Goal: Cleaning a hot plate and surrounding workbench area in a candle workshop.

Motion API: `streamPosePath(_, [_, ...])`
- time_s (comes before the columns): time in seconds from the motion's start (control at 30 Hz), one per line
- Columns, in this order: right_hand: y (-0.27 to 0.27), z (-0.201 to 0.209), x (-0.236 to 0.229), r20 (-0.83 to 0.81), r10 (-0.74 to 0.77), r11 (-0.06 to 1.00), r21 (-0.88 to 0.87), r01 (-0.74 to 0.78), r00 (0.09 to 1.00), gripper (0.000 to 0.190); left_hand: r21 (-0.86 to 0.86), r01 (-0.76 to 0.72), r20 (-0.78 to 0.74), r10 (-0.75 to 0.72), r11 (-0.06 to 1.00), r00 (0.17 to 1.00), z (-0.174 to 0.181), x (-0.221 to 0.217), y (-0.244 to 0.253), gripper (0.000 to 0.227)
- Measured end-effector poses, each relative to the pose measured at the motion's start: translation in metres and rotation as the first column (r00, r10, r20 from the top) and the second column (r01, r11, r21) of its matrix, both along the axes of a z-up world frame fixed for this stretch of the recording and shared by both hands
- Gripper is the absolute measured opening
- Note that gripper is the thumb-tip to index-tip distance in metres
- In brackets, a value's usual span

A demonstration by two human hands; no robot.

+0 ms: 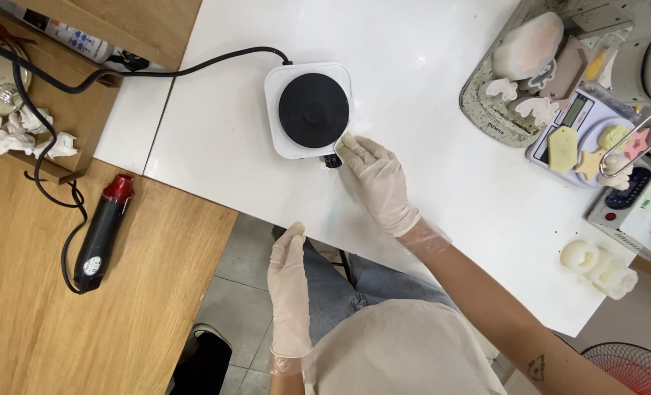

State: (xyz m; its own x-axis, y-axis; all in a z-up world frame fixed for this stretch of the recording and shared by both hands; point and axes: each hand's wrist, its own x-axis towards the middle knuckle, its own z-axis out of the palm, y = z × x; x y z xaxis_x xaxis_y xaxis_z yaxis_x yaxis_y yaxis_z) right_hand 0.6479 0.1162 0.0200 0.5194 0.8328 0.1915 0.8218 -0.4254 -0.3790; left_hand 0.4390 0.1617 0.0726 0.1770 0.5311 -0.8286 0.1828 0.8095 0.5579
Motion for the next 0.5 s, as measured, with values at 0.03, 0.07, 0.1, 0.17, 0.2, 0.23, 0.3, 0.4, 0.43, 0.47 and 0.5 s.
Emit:
streamPosePath(0.03, [-0.002, 0.001, 0.004, -0.003, 0.011, 0.999, -0.035, -0.011, 1.0, 0.035, -0.008, 0.009, 0.002, -0.009, 1.0, 1.0, 0.001, -0.001, -0.002, 0.028])
streamPosePath(0.07, [0.001, -0.001, 0.009, -0.003, 0.013, 0.999, -0.035, -0.014, 1.0, 0.035, -0.008, 0.006, 0.003, -0.006, 1.0, 1.0, 0.004, 0.0, -0.003, 0.028])
streamPosePath(0.1, [0.004, -0.004, 0.014, -0.025, -0.007, 0.998, -0.059, 0.006, 1.0, 0.033, -0.016, 0.015, -0.01, -0.015, 1.0, 1.0, 0.006, 0.002, -0.003, 0.028])
streamPosePath(0.17, [0.005, -0.011, 0.014, -0.052, -0.028, 0.996, -0.085, 0.024, 0.998, 0.031, -0.025, 0.023, -0.028, -0.023, 0.999, 0.999, 0.01, 0.0, -0.004, 0.028])
streamPosePath(0.2, [0.002, -0.015, 0.01, -0.056, -0.004, 0.997, -0.076, 0.0, 0.998, 0.029, -0.032, 0.025, -0.03, -0.026, 0.999, 0.999, 0.009, -0.003, -0.005, 0.027])
streamPosePath(0.23, [0.0, -0.018, 0.006, -0.06, 0.019, 0.997, -0.068, -0.024, 0.998, 0.028, -0.038, 0.027, -0.033, -0.028, 0.999, 0.999, 0.009, -0.005, -0.006, 0.027])
streamPosePath(0.3, [-0.002, -0.032, 0.013, -0.043, 0.068, 0.996, -0.049, -0.07, 0.997, 0.026, -0.038, 0.018, -0.016, -0.019, 0.999, 1.0, 0.003, -0.006, -0.006, 0.027])
streamPosePath(0.4, [-0.003, -0.033, 0.027, -0.074, 0.094, 0.995, -0.032, -0.097, 0.993, 0.023, -0.054, 0.001, -0.008, -0.002, 0.999, 1.0, 0.004, -0.006, -0.008, 0.026])
streamPosePath(0.43, [-0.002, -0.03, 0.03, -0.116, 0.07, 0.997, -0.024, -0.073, 0.991, 0.023, -0.062, -0.005, -0.01, 0.005, 0.998, 1.0, 0.006, -0.007, -0.008, 0.026])
streamPosePath(0.47, [-0.006, -0.033, 0.025, -0.114, 0.071, 0.997, -0.025, -0.074, 0.991, 0.023, -0.062, -0.006, -0.009, 0.005, 0.998, 1.0, 0.002, -0.01, -0.011, 0.026])
streamPosePath(0.5, [-0.01, -0.035, 0.021, -0.142, 0.089, 0.995, -0.031, -0.095, 0.986, 0.027, -0.065, -0.012, 0.001, 0.012, 0.998, 1.0, -0.001, -0.012, -0.013, 0.026])
